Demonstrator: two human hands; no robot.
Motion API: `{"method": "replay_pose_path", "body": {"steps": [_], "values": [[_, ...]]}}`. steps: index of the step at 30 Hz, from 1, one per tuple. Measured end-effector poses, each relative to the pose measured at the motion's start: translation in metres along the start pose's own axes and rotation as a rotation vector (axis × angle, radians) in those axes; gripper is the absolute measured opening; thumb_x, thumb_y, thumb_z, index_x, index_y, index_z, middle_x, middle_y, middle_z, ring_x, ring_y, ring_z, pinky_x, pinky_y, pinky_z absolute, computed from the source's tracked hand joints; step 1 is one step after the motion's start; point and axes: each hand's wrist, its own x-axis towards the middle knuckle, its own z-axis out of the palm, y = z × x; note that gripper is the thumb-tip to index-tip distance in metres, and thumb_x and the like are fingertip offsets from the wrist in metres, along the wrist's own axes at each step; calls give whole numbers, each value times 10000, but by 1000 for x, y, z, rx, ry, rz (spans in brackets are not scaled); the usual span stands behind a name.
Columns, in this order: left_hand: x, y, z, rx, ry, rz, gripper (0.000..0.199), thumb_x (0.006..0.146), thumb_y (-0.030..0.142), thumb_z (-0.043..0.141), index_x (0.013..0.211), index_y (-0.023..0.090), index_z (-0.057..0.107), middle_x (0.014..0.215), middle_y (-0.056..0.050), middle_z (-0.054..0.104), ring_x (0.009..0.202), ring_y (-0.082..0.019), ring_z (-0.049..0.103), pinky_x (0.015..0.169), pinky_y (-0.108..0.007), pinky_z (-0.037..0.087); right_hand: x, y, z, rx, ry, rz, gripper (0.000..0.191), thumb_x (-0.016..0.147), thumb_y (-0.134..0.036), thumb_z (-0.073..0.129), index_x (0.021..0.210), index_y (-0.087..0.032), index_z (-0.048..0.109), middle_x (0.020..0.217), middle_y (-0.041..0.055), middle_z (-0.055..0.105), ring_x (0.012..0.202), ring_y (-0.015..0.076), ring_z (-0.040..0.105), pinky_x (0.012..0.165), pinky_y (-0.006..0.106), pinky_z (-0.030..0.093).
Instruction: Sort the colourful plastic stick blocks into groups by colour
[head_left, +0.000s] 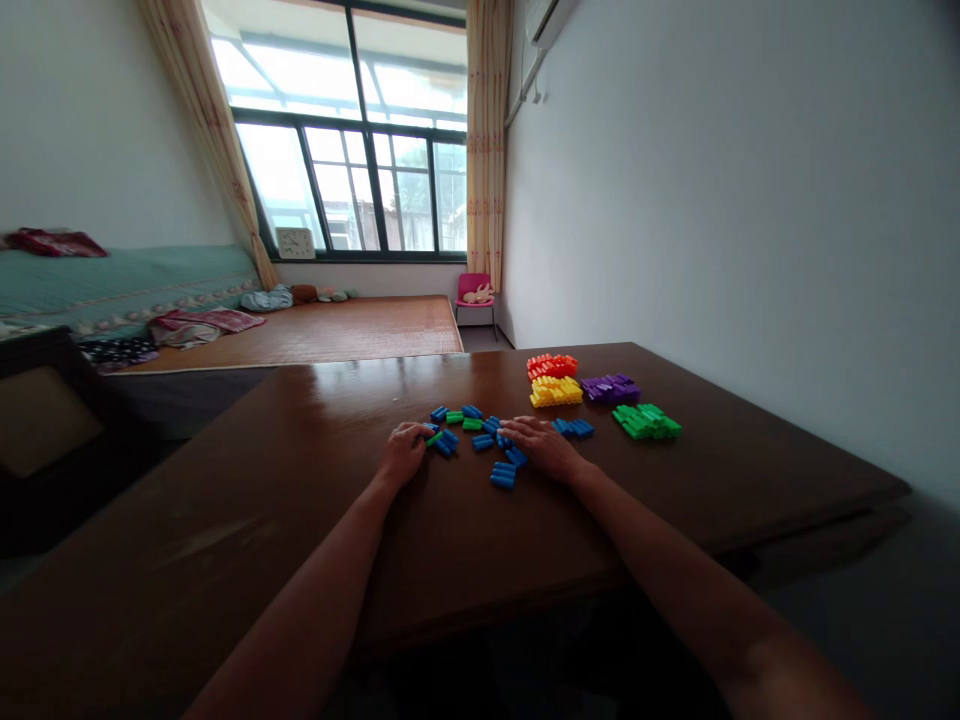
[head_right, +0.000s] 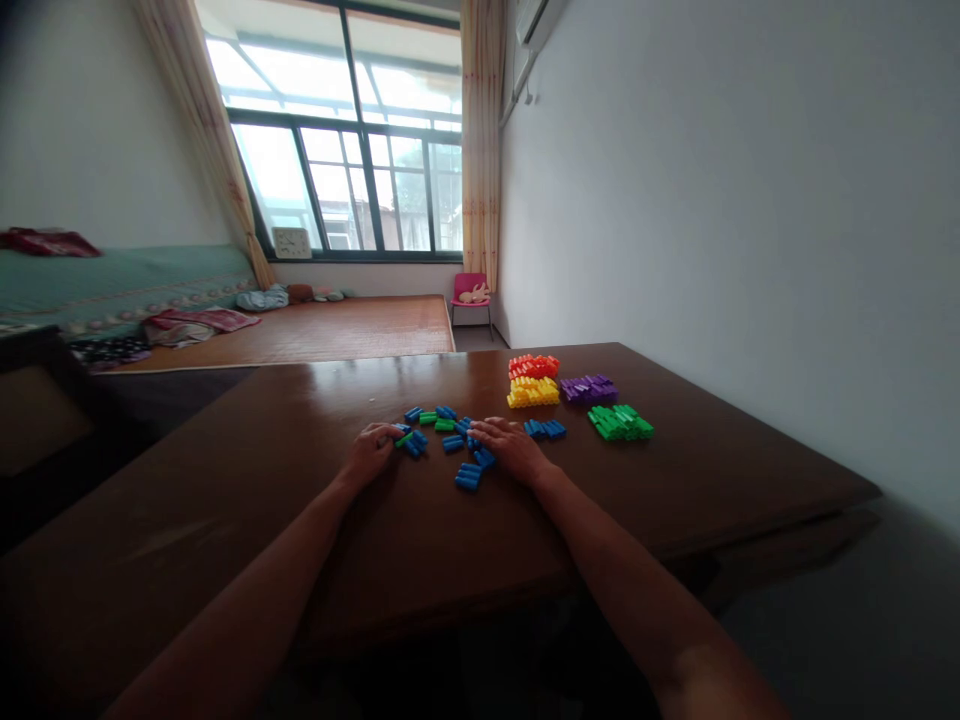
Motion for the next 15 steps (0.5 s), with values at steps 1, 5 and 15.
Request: {"method": "replay_pose_path", "body": {"steps": [1,5,15], "values": [[0,0,0,2,0,-1,315,725,87,501,872,206,753,995,-52,702,932,-199,647,947,-365,509,3,0,3,21,-10,-23,514,918,-122,446,1385,-332,498,1415,12,532,1302,208,450,1003,384,426],[-1,-1,0,6,2,-1,307,729,92,508,869,212,753,989,-51,703,939,-205,639,940,-378,510,1,9,4,58,16,45,394,919,-170,501,1280,-297,594,1282,49,611,1170,197,538,954,342,456],[0,-1,1,15,5,12,302,732,94,506,847,220,755,987,-51,709,948,-217,647,933,-382,512,-23,7,-15,20,38,295,326,867,-395,588,1146,-236,640,1139,84,668,1038,250,566,868,375,436]]}}
